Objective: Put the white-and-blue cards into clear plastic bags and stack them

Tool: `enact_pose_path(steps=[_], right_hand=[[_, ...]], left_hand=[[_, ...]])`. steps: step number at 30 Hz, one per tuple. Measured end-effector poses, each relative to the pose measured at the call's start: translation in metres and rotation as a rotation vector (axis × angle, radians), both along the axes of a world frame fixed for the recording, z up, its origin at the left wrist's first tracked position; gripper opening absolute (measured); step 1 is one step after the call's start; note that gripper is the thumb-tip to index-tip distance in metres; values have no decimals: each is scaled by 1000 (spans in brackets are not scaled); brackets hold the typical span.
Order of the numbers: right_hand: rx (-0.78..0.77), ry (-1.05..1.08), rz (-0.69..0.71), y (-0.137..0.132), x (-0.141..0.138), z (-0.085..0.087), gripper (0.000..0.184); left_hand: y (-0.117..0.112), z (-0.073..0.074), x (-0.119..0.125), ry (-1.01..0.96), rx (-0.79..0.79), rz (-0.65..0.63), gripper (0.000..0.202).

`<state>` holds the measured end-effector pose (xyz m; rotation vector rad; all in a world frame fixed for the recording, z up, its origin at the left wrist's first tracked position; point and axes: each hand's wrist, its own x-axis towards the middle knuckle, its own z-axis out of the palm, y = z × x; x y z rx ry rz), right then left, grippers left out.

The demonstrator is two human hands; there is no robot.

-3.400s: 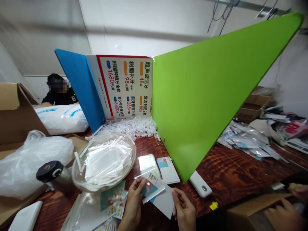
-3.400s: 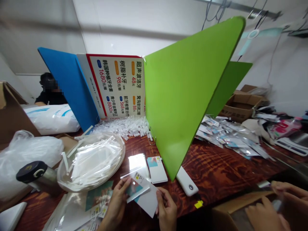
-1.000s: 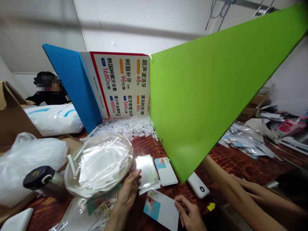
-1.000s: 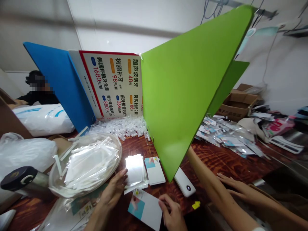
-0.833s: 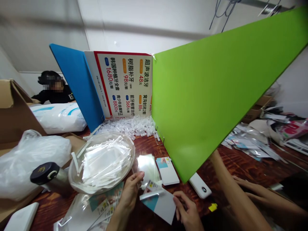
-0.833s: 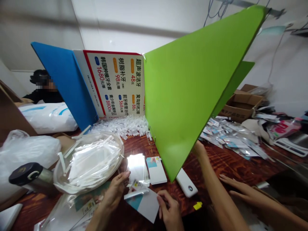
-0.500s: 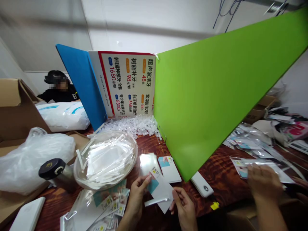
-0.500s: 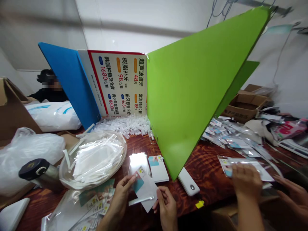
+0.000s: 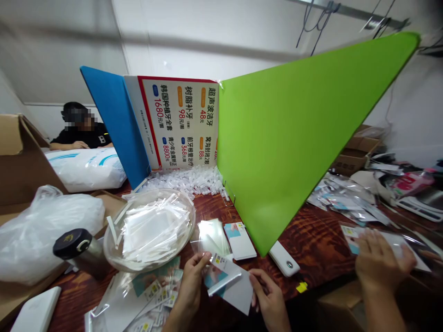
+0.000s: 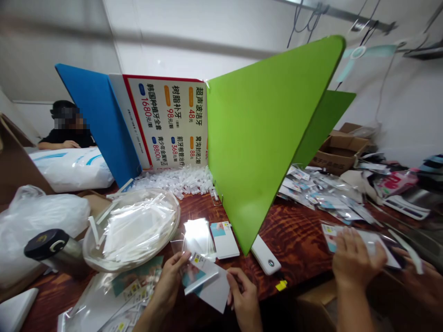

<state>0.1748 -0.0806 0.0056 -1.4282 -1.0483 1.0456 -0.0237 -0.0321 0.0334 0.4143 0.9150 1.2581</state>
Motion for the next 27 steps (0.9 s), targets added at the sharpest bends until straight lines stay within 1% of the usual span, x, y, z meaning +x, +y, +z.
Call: enact_pose_path(steps=[4,7,10,12,14,16,19,21,24,25,27], right_hand=[[-5,22,-49,1,-11,1,49],[-14,67,-69,-1,-13,-1,51],[-5,113,-86,0,-13,-1,52],[6,129,-84,1,-15,2,52],[12,139,-80,3,-19,4,51],[15,165,-83,3,-25,5,50],[22,228,-92,1,-31,3,47],[61,264,-68,-1,-33,1,45],[141,315,53,-5,-31,0,56],[155,310,82,-6,-30,0,60],[158,252,100,-7,-28,0,59]], left_hand=[[-2,-3,-2,14,6,10,34],[-1,-3,-8,19,19,20,32],[-2,-2,-10,41,36,-37,31],[-4,-2,-8,64,44,-84,31],[-6,-2,-3,78,46,-102,31],[-8,-1,0,69,40,-108,36],[-9,-2,2,70,50,-114,49],[-9,-4,1,129,55,-99,52],[-10,-6,0,212,37,-80,50],[-11,-6,1,218,32,-90,50],[-15,-2,3,183,32,-134,51]])
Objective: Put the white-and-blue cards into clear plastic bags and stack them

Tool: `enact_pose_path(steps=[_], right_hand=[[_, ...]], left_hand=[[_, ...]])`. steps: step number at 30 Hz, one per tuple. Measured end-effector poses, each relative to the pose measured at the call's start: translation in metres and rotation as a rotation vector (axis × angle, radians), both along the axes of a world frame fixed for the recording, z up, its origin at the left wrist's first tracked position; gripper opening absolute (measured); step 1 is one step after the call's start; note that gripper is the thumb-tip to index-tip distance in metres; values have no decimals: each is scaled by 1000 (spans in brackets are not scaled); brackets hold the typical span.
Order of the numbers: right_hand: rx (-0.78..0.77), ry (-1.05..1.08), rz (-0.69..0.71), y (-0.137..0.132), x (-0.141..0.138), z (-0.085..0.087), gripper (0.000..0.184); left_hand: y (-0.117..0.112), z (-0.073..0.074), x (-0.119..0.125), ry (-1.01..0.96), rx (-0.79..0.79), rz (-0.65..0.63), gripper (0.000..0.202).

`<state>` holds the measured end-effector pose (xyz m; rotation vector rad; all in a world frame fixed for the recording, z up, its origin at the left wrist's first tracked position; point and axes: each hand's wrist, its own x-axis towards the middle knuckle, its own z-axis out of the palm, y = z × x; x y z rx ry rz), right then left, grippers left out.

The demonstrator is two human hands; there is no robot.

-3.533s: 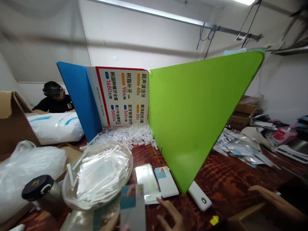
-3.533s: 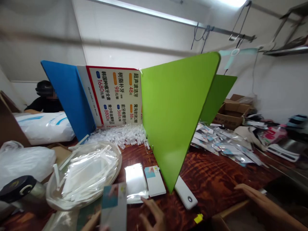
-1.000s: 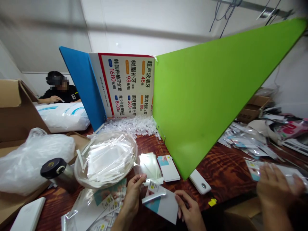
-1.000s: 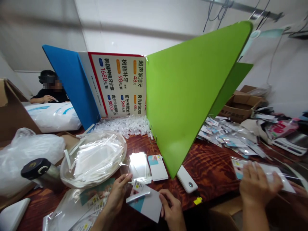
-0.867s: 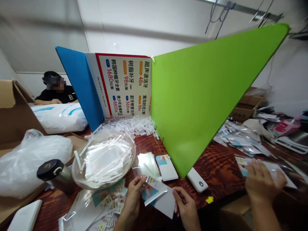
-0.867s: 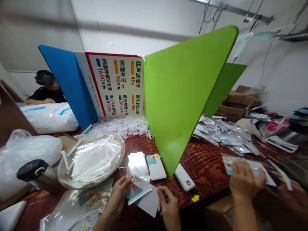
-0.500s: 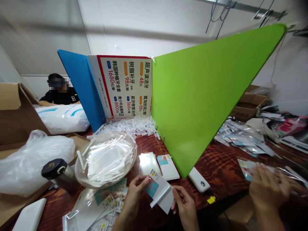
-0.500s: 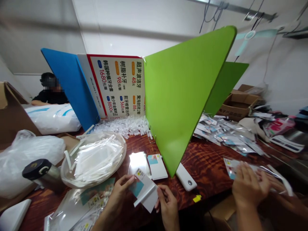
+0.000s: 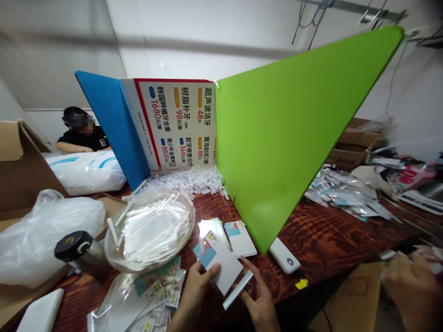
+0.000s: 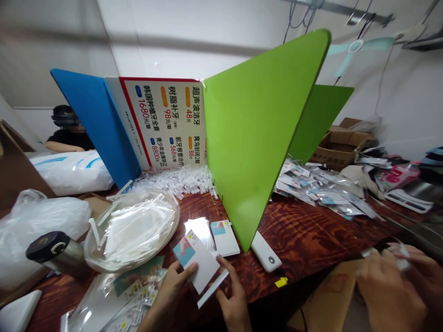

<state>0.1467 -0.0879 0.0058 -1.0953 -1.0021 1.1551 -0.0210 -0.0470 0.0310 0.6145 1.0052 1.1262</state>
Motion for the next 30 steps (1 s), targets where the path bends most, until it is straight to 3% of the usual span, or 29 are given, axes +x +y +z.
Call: enact_pose_path(steps=[5,10,14,17,21,23,26,28,30], right_hand=[[42,-147,40,-4,-3,0,72],[15,-33,129,-7,-9,0,85],[52,35,114,-4,-14,2,73],[78,74,64,-3,-26,6,57],[90,-1,61,-9,-38,9,59],[71,-109,112,-10,-34,7,61],[58,-392,151,-1,-10,2,46],[42,-623,55,12,10,-3,38],[-52,-877,-94,28,28,-6,45]], left_hand=[[-14,19,7,-200,-14,-89,50],[-23,27,5,-276,-53,-86,49],[-25,23,3,-299,-77,-124,49],[-24,21,4,-203,19,-156,51],[-27,24,-7,-73,39,-149,55],[-33,27,-33,102,52,-161,53],[-46,27,-102,563,195,-229,46],[-54,22,-160,853,228,-331,43],[-57,12,-218,1168,272,-293,36]])
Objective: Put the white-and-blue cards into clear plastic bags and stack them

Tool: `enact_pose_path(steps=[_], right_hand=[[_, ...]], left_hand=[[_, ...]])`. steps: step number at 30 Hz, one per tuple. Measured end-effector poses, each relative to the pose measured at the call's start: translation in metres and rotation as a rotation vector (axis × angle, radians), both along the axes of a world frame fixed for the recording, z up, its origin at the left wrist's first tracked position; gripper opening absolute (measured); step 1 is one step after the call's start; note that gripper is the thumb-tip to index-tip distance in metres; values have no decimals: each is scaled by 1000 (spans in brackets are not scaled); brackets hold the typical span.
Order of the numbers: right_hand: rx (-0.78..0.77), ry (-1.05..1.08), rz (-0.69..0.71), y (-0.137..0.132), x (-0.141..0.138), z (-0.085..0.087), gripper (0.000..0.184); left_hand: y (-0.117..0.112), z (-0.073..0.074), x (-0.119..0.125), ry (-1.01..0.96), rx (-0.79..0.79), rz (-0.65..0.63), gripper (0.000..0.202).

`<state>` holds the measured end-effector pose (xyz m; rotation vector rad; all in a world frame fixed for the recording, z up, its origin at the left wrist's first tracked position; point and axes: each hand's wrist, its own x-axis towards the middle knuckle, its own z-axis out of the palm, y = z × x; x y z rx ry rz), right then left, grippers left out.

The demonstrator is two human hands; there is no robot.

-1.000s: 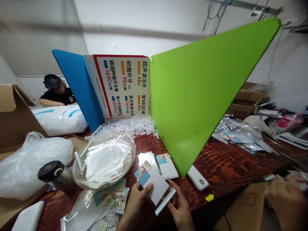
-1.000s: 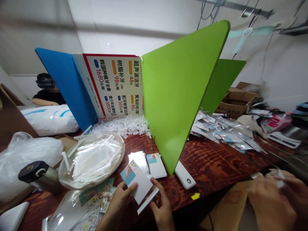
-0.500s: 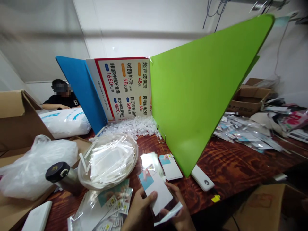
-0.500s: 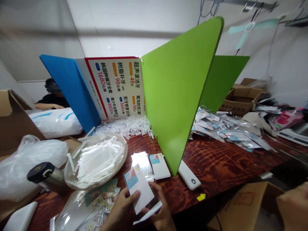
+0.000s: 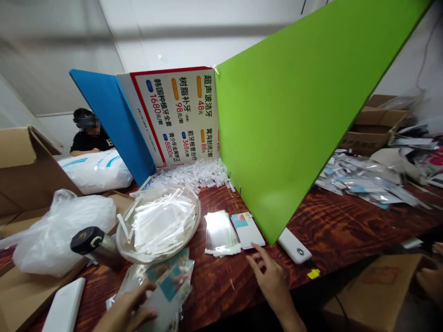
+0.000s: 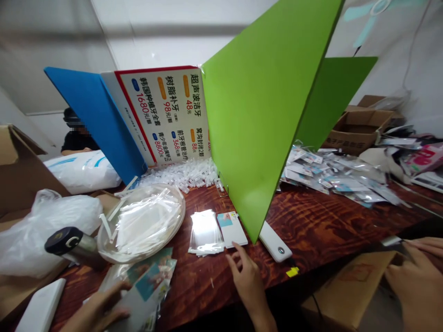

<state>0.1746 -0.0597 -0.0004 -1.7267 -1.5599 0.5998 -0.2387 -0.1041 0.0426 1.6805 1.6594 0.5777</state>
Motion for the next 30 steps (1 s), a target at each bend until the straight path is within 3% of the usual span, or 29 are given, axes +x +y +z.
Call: enact_pose_path(steps=[2,4,7,10,11,13,16,19,22,25,28,30], right_hand=[[-130,-256,-144,15,10,0,53],[-253,-448,-221,28,12,3,55],[-295,-559,-263,38,6,7,52],[-262,-583,-297,40,0,3,50],[-242,-592,-316,40,-1,0,50],[-185,-604,-370,38,-2,-10,51],[-53,-548,-450,35,1,-24,52],[105,-330,-450,33,8,-32,54],[214,40,-401,31,17,-35,54],[236,372,-333,31,24,-37,49],[223,500,-290,29,27,-36,49],[219,572,-273,24,29,-34,50]], left_hand=[[3,-13,-46,198,170,-22,31],[9,-28,-76,380,452,-97,29],[13,-49,-84,628,794,-146,27],[11,-62,-41,603,888,-166,26],[12,-63,-16,516,884,-165,25],[21,-63,49,315,783,-47,25],[57,-57,148,168,461,75,31],[103,-56,209,149,325,231,51],[130,-60,221,75,274,285,56],[137,-66,207,-66,227,260,40],[132,-66,190,-239,221,221,27],[127,-62,183,-337,221,232,33]])
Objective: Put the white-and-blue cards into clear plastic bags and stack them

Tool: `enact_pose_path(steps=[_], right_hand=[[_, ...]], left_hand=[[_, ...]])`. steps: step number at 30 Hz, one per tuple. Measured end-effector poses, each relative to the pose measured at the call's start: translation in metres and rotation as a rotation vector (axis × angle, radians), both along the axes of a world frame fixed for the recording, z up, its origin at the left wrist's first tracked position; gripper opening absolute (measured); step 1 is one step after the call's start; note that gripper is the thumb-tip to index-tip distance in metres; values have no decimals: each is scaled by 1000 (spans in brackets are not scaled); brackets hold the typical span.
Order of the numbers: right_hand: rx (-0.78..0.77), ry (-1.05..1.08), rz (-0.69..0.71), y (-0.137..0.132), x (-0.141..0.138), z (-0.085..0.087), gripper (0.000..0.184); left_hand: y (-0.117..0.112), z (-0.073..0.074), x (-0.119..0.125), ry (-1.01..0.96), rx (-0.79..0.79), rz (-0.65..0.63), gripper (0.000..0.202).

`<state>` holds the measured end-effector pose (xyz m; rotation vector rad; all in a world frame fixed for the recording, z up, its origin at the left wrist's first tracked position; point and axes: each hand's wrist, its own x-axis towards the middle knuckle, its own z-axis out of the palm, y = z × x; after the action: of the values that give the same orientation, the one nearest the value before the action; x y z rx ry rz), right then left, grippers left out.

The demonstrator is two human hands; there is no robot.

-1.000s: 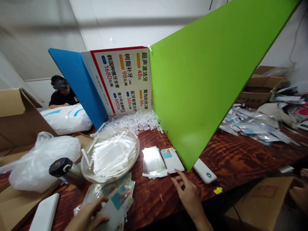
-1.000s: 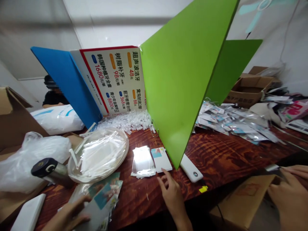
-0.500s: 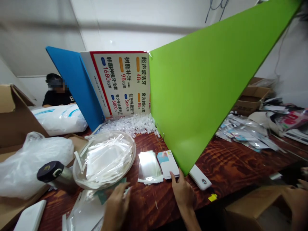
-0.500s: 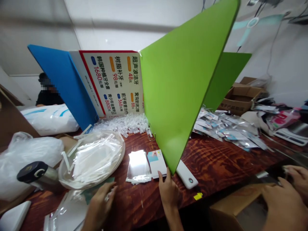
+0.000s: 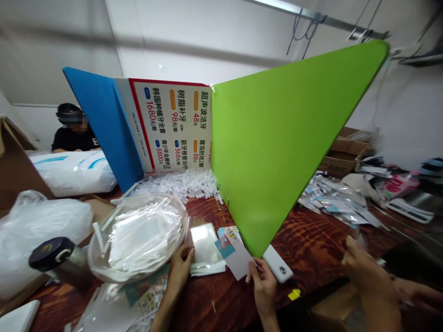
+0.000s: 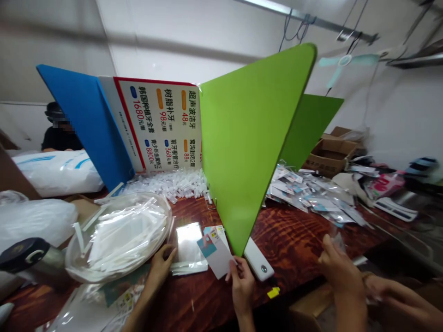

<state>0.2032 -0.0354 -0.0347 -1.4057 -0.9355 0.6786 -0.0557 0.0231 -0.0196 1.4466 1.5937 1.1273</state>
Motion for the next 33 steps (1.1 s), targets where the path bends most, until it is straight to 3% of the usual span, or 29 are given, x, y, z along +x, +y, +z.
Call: enact_pose_path(steps=[2,6,10,14,18,22,24,28,33], right_hand=[[-11,92,14,-8,3,3,52],[-135,209,50,-32,12,10,53],[-282,117,293,-52,12,22,49],[-294,24,451,-56,-4,33,41],[-219,49,359,-50,-23,32,41],[-153,84,255,-43,-29,32,42],[-145,39,285,-40,-28,37,40],[-146,-80,410,-41,-25,49,37],[-170,35,254,-43,-36,53,47]], left_hand=[[-5,6,-4,-74,15,29,41],[-14,20,-6,-187,44,85,34],[-23,32,3,-358,-67,48,38],[-32,39,20,-570,-248,-6,49],[-47,42,36,-827,-389,-35,51],[-57,45,39,-927,-342,28,43],[-58,45,35,-972,-339,97,44],[-56,44,27,-966,-345,165,47],[-60,45,31,-916,-346,50,46]])
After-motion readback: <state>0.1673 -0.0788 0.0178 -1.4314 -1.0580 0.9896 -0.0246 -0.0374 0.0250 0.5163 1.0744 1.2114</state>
